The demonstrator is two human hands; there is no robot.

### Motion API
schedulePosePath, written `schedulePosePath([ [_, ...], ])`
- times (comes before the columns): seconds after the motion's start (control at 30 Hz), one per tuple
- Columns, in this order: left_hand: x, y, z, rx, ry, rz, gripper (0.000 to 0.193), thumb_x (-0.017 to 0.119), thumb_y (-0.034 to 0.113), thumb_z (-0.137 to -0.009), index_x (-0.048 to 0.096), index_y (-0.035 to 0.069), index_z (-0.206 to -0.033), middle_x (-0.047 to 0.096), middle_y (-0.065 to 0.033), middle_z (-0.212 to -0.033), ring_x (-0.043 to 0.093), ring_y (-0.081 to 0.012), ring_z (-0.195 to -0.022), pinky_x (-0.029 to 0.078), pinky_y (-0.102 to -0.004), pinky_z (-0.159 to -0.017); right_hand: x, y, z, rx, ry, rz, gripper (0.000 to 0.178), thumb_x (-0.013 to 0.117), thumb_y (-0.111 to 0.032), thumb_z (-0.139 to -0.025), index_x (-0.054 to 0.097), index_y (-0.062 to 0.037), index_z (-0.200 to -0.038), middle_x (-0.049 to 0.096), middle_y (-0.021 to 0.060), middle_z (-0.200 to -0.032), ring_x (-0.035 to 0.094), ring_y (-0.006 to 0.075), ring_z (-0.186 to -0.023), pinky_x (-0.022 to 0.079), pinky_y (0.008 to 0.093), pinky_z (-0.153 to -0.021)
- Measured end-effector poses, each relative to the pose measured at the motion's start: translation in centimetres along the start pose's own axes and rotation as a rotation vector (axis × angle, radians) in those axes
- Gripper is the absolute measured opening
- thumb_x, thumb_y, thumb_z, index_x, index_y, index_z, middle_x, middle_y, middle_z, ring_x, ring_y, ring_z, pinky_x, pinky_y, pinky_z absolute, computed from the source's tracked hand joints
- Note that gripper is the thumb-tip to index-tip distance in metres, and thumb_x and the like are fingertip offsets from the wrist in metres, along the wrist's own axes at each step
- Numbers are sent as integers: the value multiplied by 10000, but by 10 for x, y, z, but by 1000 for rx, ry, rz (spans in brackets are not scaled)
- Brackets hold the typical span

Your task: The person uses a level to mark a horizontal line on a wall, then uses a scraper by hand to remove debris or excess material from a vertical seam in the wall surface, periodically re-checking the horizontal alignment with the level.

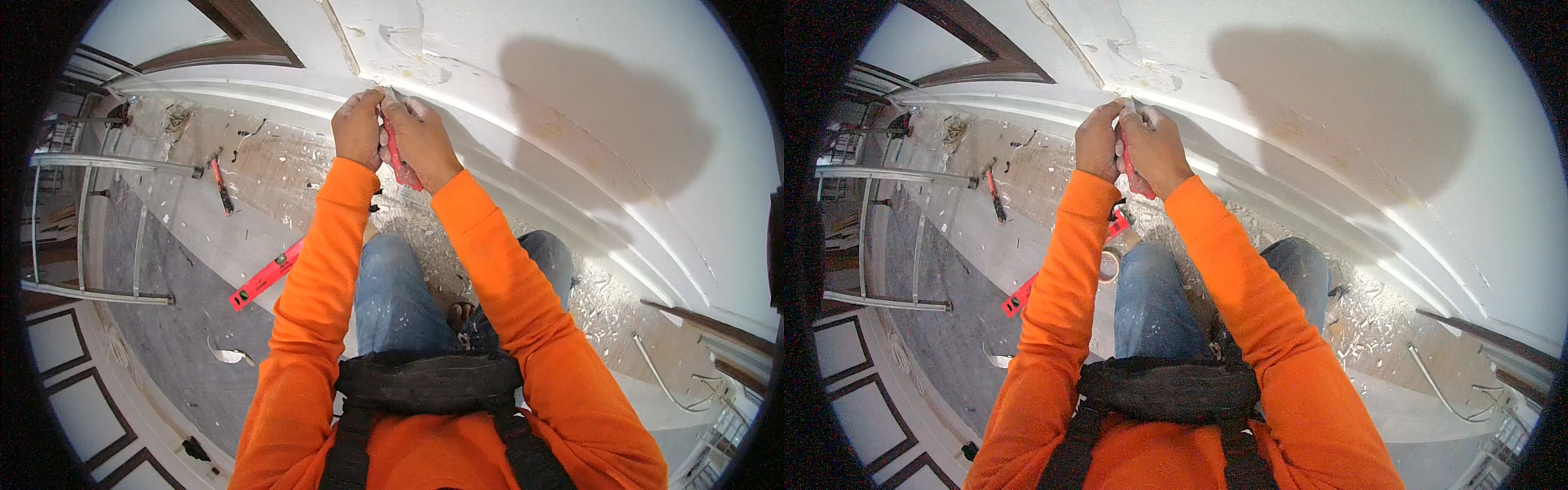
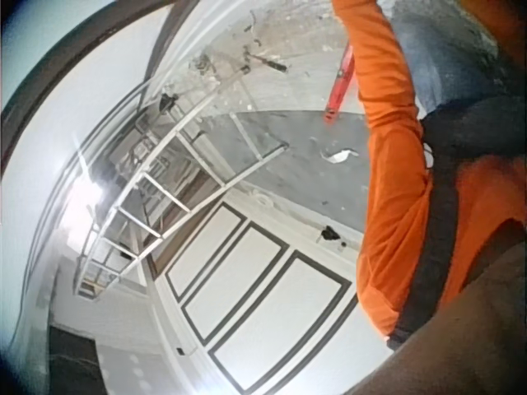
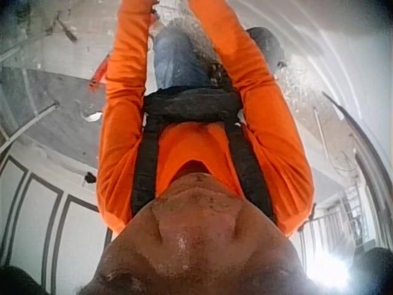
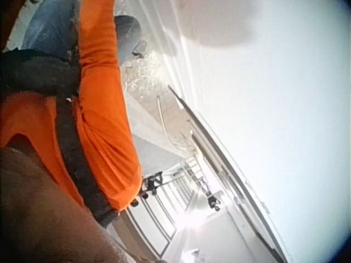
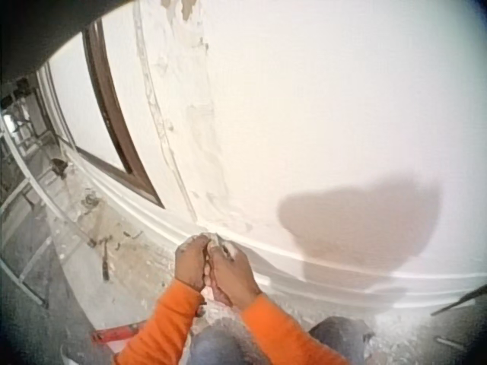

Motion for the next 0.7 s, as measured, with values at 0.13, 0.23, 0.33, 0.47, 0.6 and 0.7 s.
schedulePosePath([
  [0.13, 5, 2, 3, 14, -18, 20, 115, 623, 128, -873, 599, 45, -796, 547, 4, -702, 482, -86, -549, 400, -240, -465, -5, -1, 2, -4, 41, 32, 268, 544, -291, -967, 557, -25, -941, 544, 28, -699, 501, 99, -519, 434, 254, -457],
  [0.23, 7, -6, 5, -82, -46, 42, 102, 623, 116, -869, 598, 47, -798, 555, -1, -713, 498, -86, -579, 412, -244, -478, -9, -1, 4, 14, 56, 62, 272, 544, -292, -967, 560, -22, -937, 548, 27, -710, 506, 97, -523, 438, 252, -457],
  [0.33, 9, -12, 9, -126, -55, 62, 108, 626, 110, -870, 594, 48, -788, 559, -4, -718, 503, -86, -594, 420, -244, -487, -6, -8, 7, -26, 19, 44, 273, 544, -292, -967, 565, -21, -938, 550, 25, -700, 509, 96, -518, 437, 250, -455],
  [0.47, 15, -12, 13, -70, -60, 119, 132, 627, 113, -876, 587, 49, -768, 555, -3, -704, 509, -84, -599, 425, -246, -490, -15, -9, 13, -16, 53, 110, 281, 541, -299, -969, 565, -20, -944, 546, 25, -681, 504, 95, -509, 430, 246, -452],
  [0.6, 18, -14, 17, -88, -56, 87, 130, 619, 114, -879, 598, 39, -775, 564, -3, -709, 513, -81, -615, 428, -235, -516, -19, -9, 15, -13, 58, 113, 290, 541, -308, -968, 567, -21, -934, 541, 25, -675, 499, 95, -502, 426, 243, -450],
  [0.7, 17, -11, 19, -68, -46, 7, 120, 602, 138, -893, 598, 45, -817, 562, -4, -692, 500, -74, -547, 415, -224, -471, -22, -9, 18, -15, 80, 87, 286, 547, -307, -965, 571, -26, -918, 540, 25, -673, 498, 94, -497, 423, 242, -447],
])
Point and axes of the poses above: each hand's wrist, its own z-axis away from the middle knuckle, its own x-axis out of the palm, y = z × x, the point moved 10 cm from there along -z, towards the middle knuckle
